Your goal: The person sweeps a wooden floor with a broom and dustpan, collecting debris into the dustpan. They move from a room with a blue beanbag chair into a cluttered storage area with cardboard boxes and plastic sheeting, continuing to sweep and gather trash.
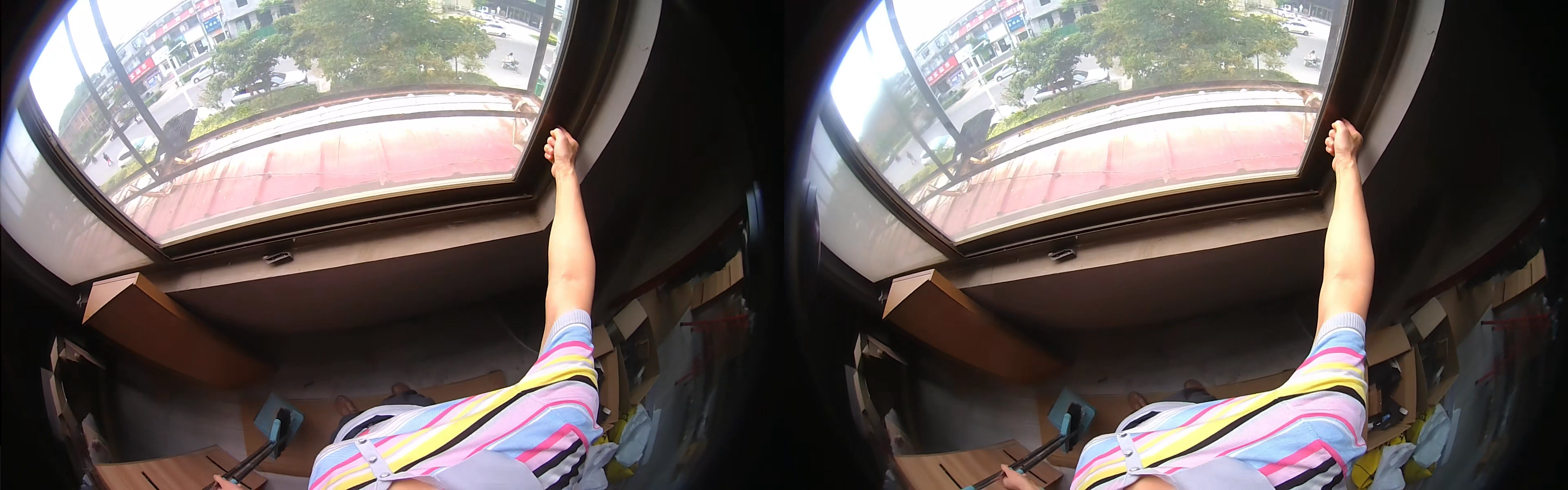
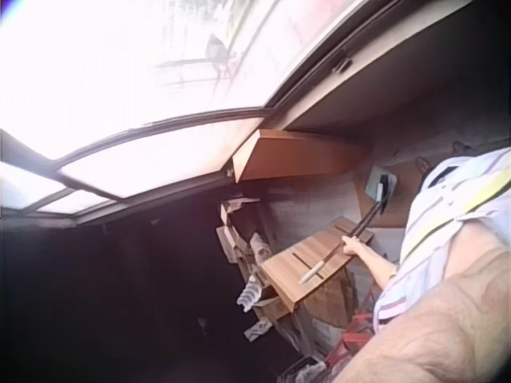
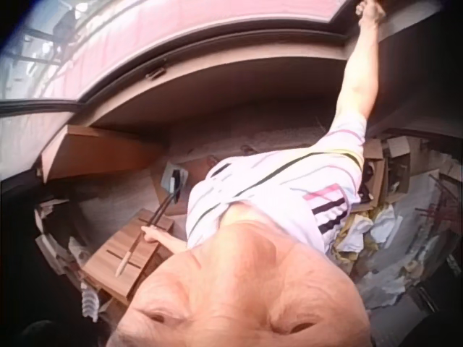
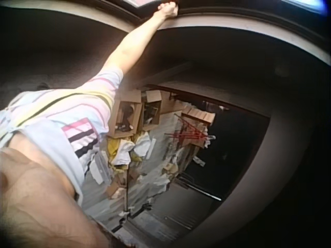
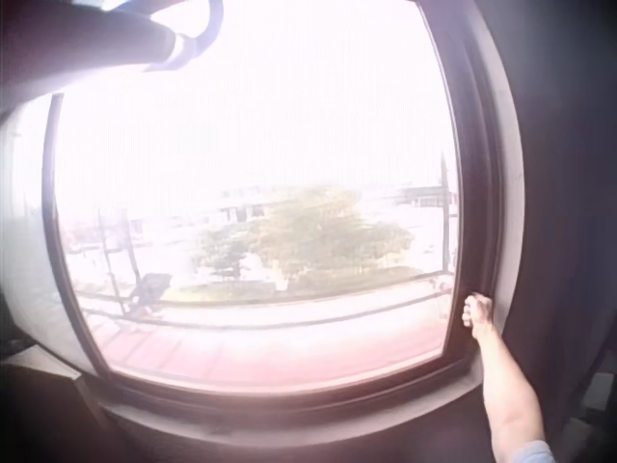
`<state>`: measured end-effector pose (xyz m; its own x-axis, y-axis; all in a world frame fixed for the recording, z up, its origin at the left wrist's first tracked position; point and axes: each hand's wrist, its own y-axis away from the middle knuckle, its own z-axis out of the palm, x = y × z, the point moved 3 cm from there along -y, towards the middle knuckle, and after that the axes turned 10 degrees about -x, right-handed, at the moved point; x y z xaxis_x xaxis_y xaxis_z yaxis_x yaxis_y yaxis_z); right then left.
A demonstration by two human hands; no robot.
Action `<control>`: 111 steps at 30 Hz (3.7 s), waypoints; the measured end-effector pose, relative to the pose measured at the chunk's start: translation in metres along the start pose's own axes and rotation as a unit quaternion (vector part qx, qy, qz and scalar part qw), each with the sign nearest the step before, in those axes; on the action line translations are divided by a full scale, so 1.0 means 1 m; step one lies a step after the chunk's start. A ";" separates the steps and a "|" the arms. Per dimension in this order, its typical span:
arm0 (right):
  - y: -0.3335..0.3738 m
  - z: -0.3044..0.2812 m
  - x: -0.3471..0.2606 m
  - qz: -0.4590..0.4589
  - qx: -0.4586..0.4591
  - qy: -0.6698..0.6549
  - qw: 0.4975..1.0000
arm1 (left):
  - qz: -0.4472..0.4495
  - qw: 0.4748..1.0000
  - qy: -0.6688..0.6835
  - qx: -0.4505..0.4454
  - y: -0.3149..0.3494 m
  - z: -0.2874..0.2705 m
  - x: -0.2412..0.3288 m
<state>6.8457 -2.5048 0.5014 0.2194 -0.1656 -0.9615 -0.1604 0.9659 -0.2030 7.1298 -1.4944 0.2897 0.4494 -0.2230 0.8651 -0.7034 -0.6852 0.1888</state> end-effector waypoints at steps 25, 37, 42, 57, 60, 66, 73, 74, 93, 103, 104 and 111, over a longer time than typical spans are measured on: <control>0.037 0.110 0.035 -0.131 0.181 0.329 0.918 | 0.004 0.987 -0.136 0.085 -0.028 -0.069 -0.050; 0.138 0.268 0.054 -0.244 0.035 0.301 0.921 | -0.010 0.979 -0.173 0.108 -0.037 -0.085 -0.086; 0.182 0.343 0.055 -0.241 -0.068 0.241 0.938 | -0.039 0.985 -0.130 0.108 -0.033 -0.087 -0.105; 0.260 0.558 0.083 -0.234 -0.255 0.138 0.928 | -0.099 0.986 -0.028 0.127 -0.009 -0.077 -0.141; 0.273 0.593 0.090 -0.226 -0.295 0.121 0.920 | -0.099 0.986 -0.033 0.134 -0.012 -0.080 -0.151; 0.321 0.655 0.085 -0.210 -0.394 0.152 0.882 | -0.100 0.983 -0.072 0.135 -0.018 -0.086 -0.158; 0.352 0.708 0.086 -0.197 -0.428 0.154 0.869 | -0.038 0.979 -0.132 0.152 -0.003 -0.080 -0.112; 0.359 0.714 0.083 -0.191 -0.435 0.162 0.865 | -0.039 0.979 -0.130 0.155 -0.006 -0.083 -0.114; 0.403 0.848 0.107 -0.129 -0.524 0.061 0.839 | -0.046 0.990 -0.057 0.122 -0.045 -0.068 -0.145; 0.416 0.881 0.110 -0.126 -0.453 0.195 0.861 | -0.051 0.991 -0.041 0.113 -0.046 -0.073 -0.170; 0.415 0.879 0.108 -0.140 -0.437 0.207 0.864 | -0.056 0.991 -0.043 0.116 -0.047 -0.073 -0.171; 0.390 0.815 0.094 -0.176 -0.455 0.198 0.850 | -0.020 0.990 -0.070 0.125 -0.035 -0.077 -0.142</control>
<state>7.5883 -1.9820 0.4828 0.0964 -0.6404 -0.7620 -0.8695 0.3184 -0.3776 7.0480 -1.3848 0.1960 0.5577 -0.2743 0.7834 -0.5338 -0.8413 0.0855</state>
